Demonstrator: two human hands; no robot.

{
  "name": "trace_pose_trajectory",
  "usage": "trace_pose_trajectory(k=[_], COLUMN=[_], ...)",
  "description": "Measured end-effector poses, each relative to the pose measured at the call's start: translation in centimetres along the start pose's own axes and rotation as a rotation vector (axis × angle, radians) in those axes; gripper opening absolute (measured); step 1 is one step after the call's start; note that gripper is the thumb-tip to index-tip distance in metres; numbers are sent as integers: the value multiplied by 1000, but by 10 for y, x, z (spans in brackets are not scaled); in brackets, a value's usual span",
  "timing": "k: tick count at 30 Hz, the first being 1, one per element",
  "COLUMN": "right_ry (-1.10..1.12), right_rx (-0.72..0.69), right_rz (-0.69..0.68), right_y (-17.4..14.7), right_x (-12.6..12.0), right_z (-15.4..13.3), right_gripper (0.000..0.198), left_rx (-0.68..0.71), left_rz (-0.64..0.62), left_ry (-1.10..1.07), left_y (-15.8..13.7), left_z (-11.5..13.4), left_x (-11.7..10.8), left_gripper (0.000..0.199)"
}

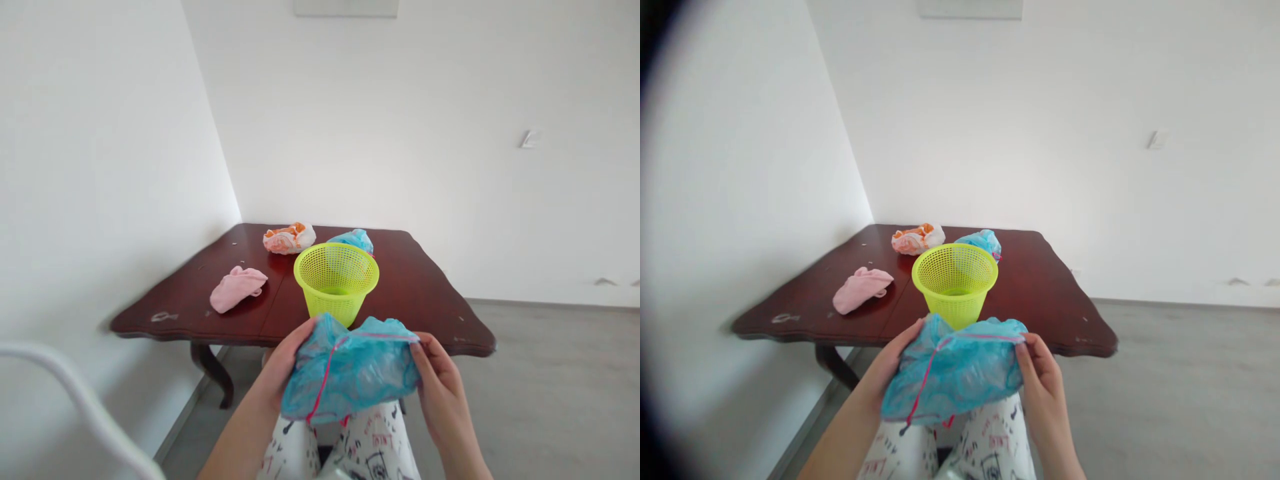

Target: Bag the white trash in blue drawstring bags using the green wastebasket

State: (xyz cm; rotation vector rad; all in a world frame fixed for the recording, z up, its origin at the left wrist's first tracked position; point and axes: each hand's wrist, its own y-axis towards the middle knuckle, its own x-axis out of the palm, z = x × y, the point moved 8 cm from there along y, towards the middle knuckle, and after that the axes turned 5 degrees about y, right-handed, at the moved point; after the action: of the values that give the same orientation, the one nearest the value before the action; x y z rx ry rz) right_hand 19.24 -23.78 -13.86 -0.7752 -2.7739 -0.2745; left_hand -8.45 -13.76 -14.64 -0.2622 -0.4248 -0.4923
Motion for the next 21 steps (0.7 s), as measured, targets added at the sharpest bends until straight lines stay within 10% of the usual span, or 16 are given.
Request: trace_pose_trajectory(k=[6,10,16,21], right_ry=[65,-40,-503,-849], right_rx=[54,24,-290,-426], right_rz=[-59,-146,-338,-382], right_y=[-9,-16,-20,32], right_x=[10,19,31,1], right_z=[-9,-1,34,103], right_gripper=[52,52,88,85], left_rx=[188,207,219,434], left_rz=[-222,-262,-230,-100], left_ry=[424,741,344,905], left_y=[-27,-25,12,34], left_z=[13,-9,-44,2], left_x=[13,29,47,-4], left_gripper=[78,50,49,37])
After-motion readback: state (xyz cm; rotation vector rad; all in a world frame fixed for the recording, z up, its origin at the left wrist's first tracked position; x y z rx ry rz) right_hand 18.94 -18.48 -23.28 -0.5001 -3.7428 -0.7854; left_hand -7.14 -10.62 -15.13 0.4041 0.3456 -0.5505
